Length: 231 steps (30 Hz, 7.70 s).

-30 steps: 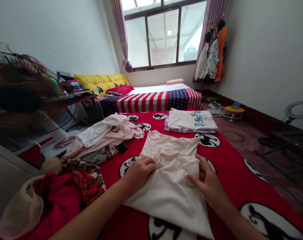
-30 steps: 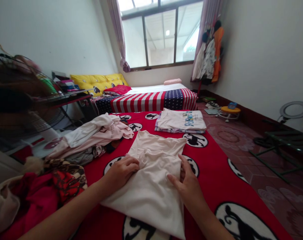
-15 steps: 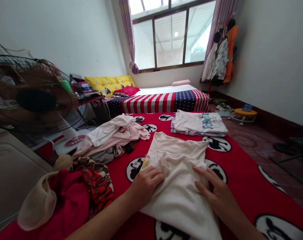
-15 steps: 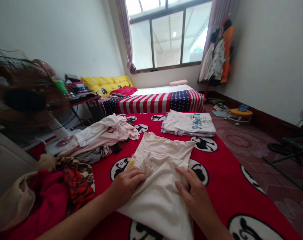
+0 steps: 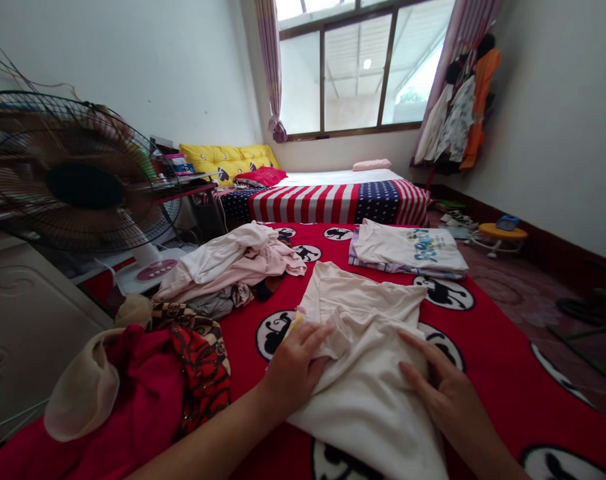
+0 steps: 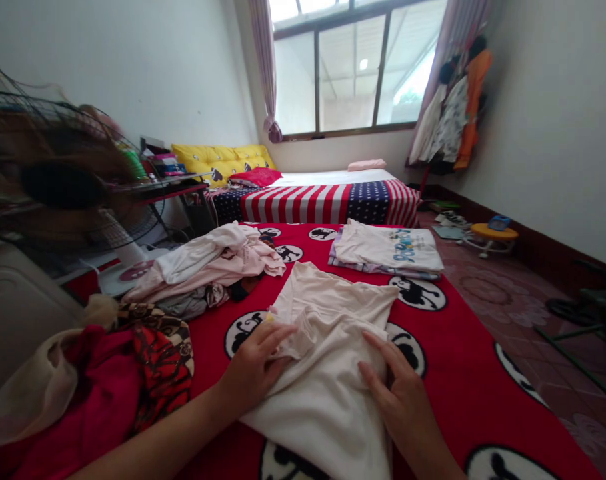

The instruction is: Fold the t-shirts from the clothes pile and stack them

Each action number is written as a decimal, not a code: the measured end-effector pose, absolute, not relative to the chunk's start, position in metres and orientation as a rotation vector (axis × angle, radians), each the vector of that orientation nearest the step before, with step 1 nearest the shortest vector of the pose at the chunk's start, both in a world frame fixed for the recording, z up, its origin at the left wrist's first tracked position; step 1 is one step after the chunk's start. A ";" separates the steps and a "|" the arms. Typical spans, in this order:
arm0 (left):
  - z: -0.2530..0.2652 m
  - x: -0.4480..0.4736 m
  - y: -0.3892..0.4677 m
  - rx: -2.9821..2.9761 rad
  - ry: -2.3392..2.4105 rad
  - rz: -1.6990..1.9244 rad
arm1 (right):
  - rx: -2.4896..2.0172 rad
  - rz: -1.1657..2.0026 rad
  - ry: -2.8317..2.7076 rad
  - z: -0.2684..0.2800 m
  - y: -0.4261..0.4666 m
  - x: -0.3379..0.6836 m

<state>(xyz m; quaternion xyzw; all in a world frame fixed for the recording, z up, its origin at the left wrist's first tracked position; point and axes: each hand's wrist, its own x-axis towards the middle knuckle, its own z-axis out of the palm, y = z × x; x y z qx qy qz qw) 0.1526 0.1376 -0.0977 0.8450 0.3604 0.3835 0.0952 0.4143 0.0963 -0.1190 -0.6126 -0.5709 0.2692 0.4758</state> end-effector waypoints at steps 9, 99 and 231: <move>-0.079 0.149 0.155 1.788 0.991 1.036 | -1.324 0.970 -1.081 -0.109 0.096 0.417; -0.111 0.241 0.198 2.690 1.426 0.549 | -1.810 0.459 -1.263 -0.090 0.208 0.453; -0.110 0.207 0.170 2.661 1.478 0.535 | -1.976 0.042 -2.188 -0.096 0.157 0.376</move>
